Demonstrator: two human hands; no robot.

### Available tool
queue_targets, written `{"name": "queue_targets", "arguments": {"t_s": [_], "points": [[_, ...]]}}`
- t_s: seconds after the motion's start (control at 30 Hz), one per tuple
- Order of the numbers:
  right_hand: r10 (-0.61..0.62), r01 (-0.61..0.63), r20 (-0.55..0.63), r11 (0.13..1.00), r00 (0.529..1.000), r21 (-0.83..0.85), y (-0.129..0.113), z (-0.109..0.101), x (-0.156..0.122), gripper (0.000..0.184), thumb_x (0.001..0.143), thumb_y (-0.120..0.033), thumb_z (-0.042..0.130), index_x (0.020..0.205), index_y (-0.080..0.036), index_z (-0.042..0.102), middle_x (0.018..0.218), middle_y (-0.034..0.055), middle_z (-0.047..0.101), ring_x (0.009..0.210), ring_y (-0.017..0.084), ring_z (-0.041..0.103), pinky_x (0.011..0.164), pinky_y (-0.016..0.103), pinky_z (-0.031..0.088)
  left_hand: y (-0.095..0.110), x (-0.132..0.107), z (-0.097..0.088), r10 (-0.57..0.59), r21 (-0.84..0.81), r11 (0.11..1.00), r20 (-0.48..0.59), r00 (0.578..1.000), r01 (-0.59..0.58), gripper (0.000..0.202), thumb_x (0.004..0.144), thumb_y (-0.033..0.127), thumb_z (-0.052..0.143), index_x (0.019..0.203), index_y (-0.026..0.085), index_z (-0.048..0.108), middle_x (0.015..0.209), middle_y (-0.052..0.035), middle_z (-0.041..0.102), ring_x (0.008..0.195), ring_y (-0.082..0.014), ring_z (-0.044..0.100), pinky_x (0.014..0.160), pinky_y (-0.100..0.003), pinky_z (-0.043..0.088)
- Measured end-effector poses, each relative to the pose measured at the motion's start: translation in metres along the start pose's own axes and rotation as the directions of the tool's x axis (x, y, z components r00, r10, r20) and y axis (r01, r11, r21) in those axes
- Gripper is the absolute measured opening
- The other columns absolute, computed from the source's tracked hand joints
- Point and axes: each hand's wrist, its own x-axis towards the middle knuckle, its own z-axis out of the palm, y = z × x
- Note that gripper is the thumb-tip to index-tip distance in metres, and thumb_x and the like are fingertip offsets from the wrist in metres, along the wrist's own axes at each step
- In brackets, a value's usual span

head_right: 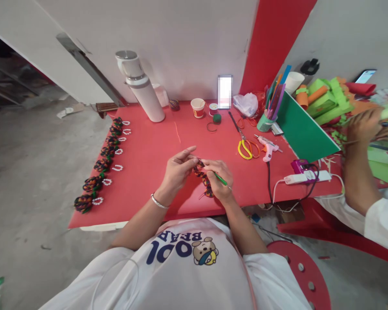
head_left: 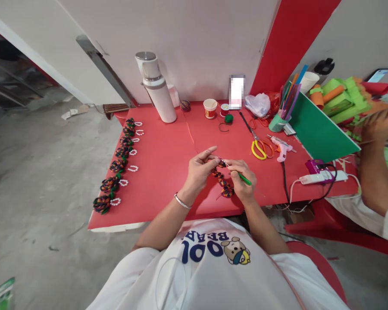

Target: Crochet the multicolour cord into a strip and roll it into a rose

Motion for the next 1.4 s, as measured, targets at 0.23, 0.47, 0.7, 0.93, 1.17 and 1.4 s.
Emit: {"name": "queue_targets", "arguments": {"t_s": [0.23,0.47,0.7,0.93,1.17,1.4], "points": [[0.007,-0.007,-0.009,1.000,1.000,0.012,-0.003,0.001,0.001,0.015,0.100,-0.028,0.057,0.102,-0.029,0.072,0.113,0.0050,0.079,0.105,0.023,0.073,0.092,0.045,0.058,-0.003,0.002,-0.001,0.022,-0.016,1.000,-0.019,1.000,-0.022,0.052,0.059,0.023,0.092,0.107,0.014,0.076,0.072,0.0005,0.068,0.058,-0.0074,0.057,0.053,-0.021,0.038],[0.081,-0.078,-0.060,0.996,0.995,0.050,0.000,0.003,-0.003,0.017,0.100,-0.033,0.057,0.102,-0.028,0.073,0.115,0.0059,0.078,0.108,0.023,0.072,0.088,0.043,0.062,-0.002,0.002,-0.002,-0.034,-0.087,0.996,0.026,0.999,0.036,0.051,0.056,0.021,0.093,0.104,0.014,0.077,0.068,0.0025,0.065,0.053,-0.0054,0.052,0.049,-0.020,0.034],[0.120,-0.118,-0.059,0.992,0.991,0.046,0.003,0.004,-0.004,0.017,0.100,-0.029,0.057,0.104,-0.030,0.074,0.116,0.0052,0.077,0.110,0.022,0.071,0.086,0.040,0.063,0.000,0.002,-0.001,-0.043,-0.063,0.997,0.064,0.997,0.047,0.061,0.058,0.023,0.093,0.115,0.015,0.073,0.074,0.0011,0.069,0.053,-0.0051,0.053,0.048,-0.020,0.034],[0.051,-0.053,-0.045,0.998,0.998,-0.045,0.003,0.004,-0.002,0.016,0.099,-0.025,0.058,0.102,-0.029,0.073,0.111,0.0040,0.077,0.108,0.021,0.071,0.097,0.043,0.058,-0.006,0.004,-0.004,0.001,0.008,1.000,0.042,0.999,-0.002,0.082,0.060,0.024,0.093,0.135,0.012,0.063,0.075,-0.0013,0.073,0.060,-0.0090,0.063,0.056,-0.020,0.043],[-0.016,-0.021,-0.170,0.977,0.985,-0.212,0.005,0.019,-0.010,0.017,0.097,-0.029,0.063,0.110,-0.032,0.074,0.113,0.0054,0.072,0.106,0.021,0.069,0.094,0.042,0.059,-0.008,0.000,0.000,-0.020,-0.024,0.999,0.043,0.999,0.021,0.075,0.059,0.024,0.093,0.129,0.013,0.068,0.075,-0.0021,0.075,0.064,-0.0105,0.064,0.062,-0.023,0.047],[0.271,-0.222,-0.139,0.931,0.952,0.290,0.027,0.024,-0.006,0.029,0.094,-0.055,0.063,0.095,-0.026,0.071,0.106,0.0053,0.074,0.080,0.017,0.072,0.067,0.033,0.061,0.010,0.004,-0.010,-0.210,-0.046,0.976,0.088,0.974,0.215,0.072,0.055,0.023,0.094,0.122,0.011,0.071,0.065,0.0020,0.069,0.036,0.0006,0.028,0.039,-0.022,0.012]]}}
